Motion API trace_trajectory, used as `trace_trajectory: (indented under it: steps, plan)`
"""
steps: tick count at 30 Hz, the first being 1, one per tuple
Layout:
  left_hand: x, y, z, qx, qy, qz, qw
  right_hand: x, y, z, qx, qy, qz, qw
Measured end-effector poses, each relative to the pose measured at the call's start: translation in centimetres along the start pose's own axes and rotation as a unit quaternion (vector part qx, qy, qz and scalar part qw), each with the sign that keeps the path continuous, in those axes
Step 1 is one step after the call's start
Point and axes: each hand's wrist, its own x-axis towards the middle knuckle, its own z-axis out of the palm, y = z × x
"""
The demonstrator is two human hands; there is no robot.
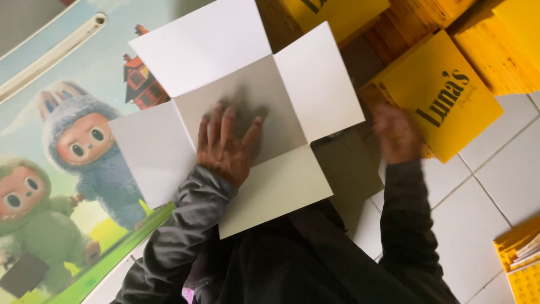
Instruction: The person sits on the floor and glues white paper liners into yellow printed boxes, using a small brush to apply glue from a bowl and pressing the paper flat inside each box. They fold the box flaps closed and place finished boxes onto stacks beside them, repeating the process.
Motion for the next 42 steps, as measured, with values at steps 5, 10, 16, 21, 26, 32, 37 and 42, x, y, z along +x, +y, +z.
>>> trace_trajectory:
  steps: [5,10,16,21,26,32,37,42]
  plan:
    - [1.9,1.8,2.0,-0.078,0.01,0.022,0.997,-8.0,7.1,1.9,-0.081,-0.334,0.135,0.929]
    - [2.9,1.6,2.2,-0.089,-0.05,0.032,0.994,-9.5,8.5,5.9,-0.118,-0.093,-0.015,0.988]
    - [3.3,1.8,2.2,-0.128,-0.124,0.009,0.984,-10.1,9.0,6.9,0.012,0.019,0.215,0.976]
    - [3.8,2.0,2.2,-0.116,-0.111,0.022,0.987,-9.9,9.4,7.0,0.223,0.11,0.282,0.927]
    - [3.7,2.1,2.6,-0.148,-0.114,0.025,0.982,-7.6,8.7,5.7,-0.003,-0.004,0.185,0.983]
    - [4.3,2.3,1.4,-0.185,-0.179,0.014,0.966,-4.3,11.5,7.7,-0.201,-0.099,-0.029,0.974]
    - [4.0,2.3,1.7,-0.173,-0.198,0.009,0.965,-2.6,13.9,9.6,0.263,-0.063,0.195,0.943]
    - [3.9,2.2,1.9,-0.173,-0.207,0.007,0.963,-1.9,15.0,10.0,0.587,-0.019,0.339,0.734]
